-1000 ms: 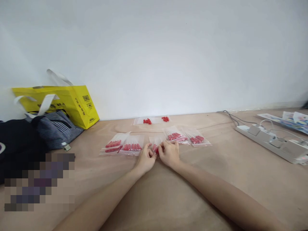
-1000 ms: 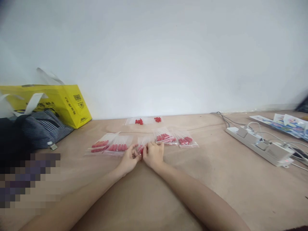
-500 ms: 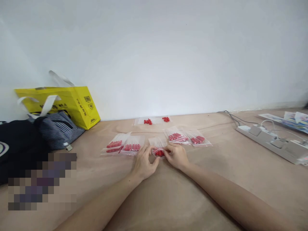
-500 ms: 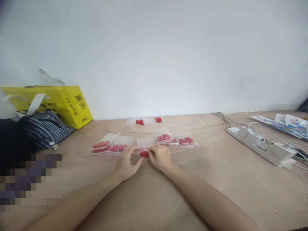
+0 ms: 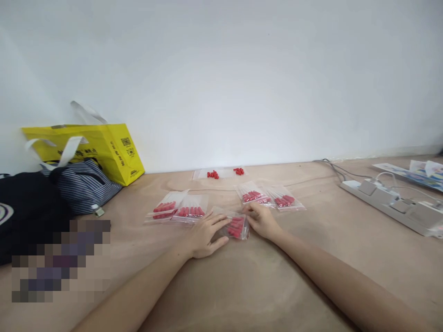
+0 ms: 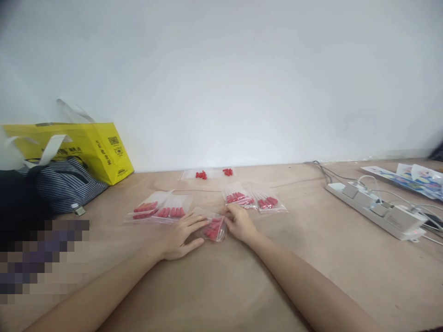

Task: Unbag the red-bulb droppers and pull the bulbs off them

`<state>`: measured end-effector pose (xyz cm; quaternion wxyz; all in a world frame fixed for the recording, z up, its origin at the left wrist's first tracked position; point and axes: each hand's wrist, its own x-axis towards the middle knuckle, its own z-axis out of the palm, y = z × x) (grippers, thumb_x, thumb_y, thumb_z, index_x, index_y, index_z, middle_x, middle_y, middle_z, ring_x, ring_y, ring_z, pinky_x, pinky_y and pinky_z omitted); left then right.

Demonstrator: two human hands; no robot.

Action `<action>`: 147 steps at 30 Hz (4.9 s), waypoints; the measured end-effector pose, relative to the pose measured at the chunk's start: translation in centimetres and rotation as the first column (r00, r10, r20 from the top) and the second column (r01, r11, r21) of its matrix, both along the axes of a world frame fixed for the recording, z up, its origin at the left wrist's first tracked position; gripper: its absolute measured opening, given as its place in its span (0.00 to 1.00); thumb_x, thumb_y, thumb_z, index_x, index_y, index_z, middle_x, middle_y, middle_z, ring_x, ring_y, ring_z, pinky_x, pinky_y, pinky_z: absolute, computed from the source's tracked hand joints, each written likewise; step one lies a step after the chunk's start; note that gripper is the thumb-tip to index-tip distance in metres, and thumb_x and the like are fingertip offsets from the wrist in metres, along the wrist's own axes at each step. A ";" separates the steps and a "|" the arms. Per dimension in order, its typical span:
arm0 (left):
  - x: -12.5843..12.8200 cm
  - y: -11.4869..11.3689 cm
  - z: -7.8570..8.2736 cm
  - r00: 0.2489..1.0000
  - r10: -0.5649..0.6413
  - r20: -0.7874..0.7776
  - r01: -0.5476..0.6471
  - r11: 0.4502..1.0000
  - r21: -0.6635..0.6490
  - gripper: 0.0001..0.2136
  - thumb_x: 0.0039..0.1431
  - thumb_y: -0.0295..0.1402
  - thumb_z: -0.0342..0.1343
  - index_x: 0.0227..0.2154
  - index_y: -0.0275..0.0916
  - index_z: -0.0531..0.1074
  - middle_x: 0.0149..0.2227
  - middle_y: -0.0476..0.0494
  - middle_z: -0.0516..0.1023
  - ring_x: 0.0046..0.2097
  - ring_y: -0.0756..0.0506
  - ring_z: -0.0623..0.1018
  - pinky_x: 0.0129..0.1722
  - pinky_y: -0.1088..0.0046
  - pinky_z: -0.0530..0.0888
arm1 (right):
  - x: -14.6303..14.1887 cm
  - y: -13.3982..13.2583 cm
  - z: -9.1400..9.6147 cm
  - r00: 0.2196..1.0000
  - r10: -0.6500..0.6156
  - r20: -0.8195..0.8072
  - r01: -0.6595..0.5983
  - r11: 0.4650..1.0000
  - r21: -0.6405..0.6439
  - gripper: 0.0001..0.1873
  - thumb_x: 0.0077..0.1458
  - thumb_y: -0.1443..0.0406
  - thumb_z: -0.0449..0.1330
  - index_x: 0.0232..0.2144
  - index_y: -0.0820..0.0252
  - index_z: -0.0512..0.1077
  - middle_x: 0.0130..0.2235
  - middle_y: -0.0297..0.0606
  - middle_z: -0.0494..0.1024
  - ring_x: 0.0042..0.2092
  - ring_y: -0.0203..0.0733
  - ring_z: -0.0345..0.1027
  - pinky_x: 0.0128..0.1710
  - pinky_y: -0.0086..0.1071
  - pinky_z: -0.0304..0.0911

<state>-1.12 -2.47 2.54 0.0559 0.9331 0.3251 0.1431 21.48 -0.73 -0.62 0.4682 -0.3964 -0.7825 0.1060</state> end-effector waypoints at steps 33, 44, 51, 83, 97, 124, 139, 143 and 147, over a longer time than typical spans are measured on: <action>-1.1 -1.4 -0.9 0.946 0.207 0.249 -0.215 0.977 0.002 0.10 0.53 0.32 0.50 0.39 0.39 0.67 0.39 0.44 0.73 0.42 0.46 0.72 0.42 0.67 0.69 | -2.1 -0.5 1.3 0.968 0.236 -0.088 -0.245 0.799 -0.550 0.09 0.43 0.65 0.61 0.29 0.63 0.68 0.27 0.31 0.70 0.27 0.31 0.60 0.26 0.25 0.56; -1.1 -1.5 -0.8 0.943 0.231 0.238 -0.237 0.971 -0.003 0.10 0.53 0.32 0.50 0.39 0.38 0.68 0.39 0.44 0.74 0.42 0.45 0.72 0.42 0.66 0.69 | -2.8 -0.9 1.5 0.969 0.202 -0.142 -0.247 0.766 -0.594 0.10 0.38 0.67 0.63 0.24 0.62 0.64 0.23 0.28 0.68 0.24 0.29 0.60 0.24 0.23 0.57; -1.2 -1.2 -1.0 0.936 0.250 0.247 -0.259 0.966 0.006 0.10 0.53 0.31 0.50 0.38 0.38 0.68 0.38 0.43 0.75 0.41 0.45 0.73 0.41 0.67 0.69 | -2.6 -0.9 2.0 0.911 0.266 -0.315 -0.409 0.678 -0.611 0.07 0.42 0.64 0.60 0.26 0.62 0.67 0.22 0.28 0.68 0.21 0.27 0.60 0.21 0.22 0.57; -4.1 -2.1 -0.3 0.931 0.288 0.223 -0.301 0.953 0.027 0.10 0.52 0.34 0.51 0.37 0.40 0.69 0.37 0.44 0.75 0.40 0.45 0.74 0.39 0.68 0.72 | -0.1 3.0 2.0 0.918 -0.279 -0.282 0.228 0.953 -0.200 0.04 0.44 0.66 0.55 0.23 0.59 0.62 0.27 0.33 0.65 0.30 0.36 0.62 0.32 0.30 0.59; -3.9 -2.1 -0.1 0.947 0.250 0.203 -0.255 0.967 -0.005 0.10 0.53 0.33 0.50 0.38 0.39 0.69 0.39 0.44 0.74 0.41 0.46 0.73 0.40 0.68 0.71 | -4.1 2.6 0.7 0.903 -0.293 0.314 0.340 0.934 -0.109 0.08 0.50 0.61 0.55 0.28 0.62 0.66 0.35 0.42 0.64 0.33 0.39 0.62 0.35 0.32 0.59; -3.3 -1.8 -0.6 0.931 0.294 0.216 -0.288 0.956 -0.058 0.11 0.52 0.33 0.50 0.39 0.38 0.69 0.39 0.43 0.74 0.42 0.45 0.73 0.42 0.68 0.70 | -3.7 -1.6 1.6 0.935 0.228 0.272 -0.148 0.947 -0.285 0.22 0.35 0.55 0.66 0.34 0.58 0.73 0.31 0.35 0.71 0.34 0.38 0.63 0.34 0.29 0.57; -3.4 -2.1 -0.1 0.940 0.280 0.194 -0.267 0.959 -0.094 0.10 0.52 0.33 0.49 0.37 0.39 0.69 0.39 0.44 0.74 0.42 0.45 0.72 0.43 0.67 0.69 | -0.5 -1.1 2.1 0.906 0.252 -0.339 -0.401 0.767 -0.501 0.08 0.36 0.71 0.59 0.25 0.61 0.67 0.28 0.32 0.72 0.29 0.32 0.66 0.28 0.26 0.60; -3.5 -2.2 0.1 0.935 0.282 0.216 -0.264 0.958 -0.111 0.10 0.52 0.33 0.50 0.37 0.40 0.70 0.39 0.45 0.74 0.42 0.46 0.72 0.42 0.67 0.69 | 3.0 -0.1 2.8 0.864 0.209 -0.458 -0.455 0.714 -0.532 0.09 0.37 0.68 0.62 0.26 0.61 0.69 0.29 0.34 0.75 0.32 0.36 0.69 0.31 0.28 0.62; -3.5 -2.2 0.2 0.935 0.287 0.211 -0.265 0.956 -0.124 0.10 0.52 0.33 0.50 0.37 0.40 0.70 0.39 0.45 0.74 0.42 0.45 0.72 0.43 0.67 0.69 | 6.5 1.0 3.4 0.868 0.060 -0.492 -0.357 0.765 -0.536 0.13 0.35 0.64 0.65 0.28 0.61 0.70 0.29 0.35 0.77 0.32 0.37 0.70 0.33 0.30 0.63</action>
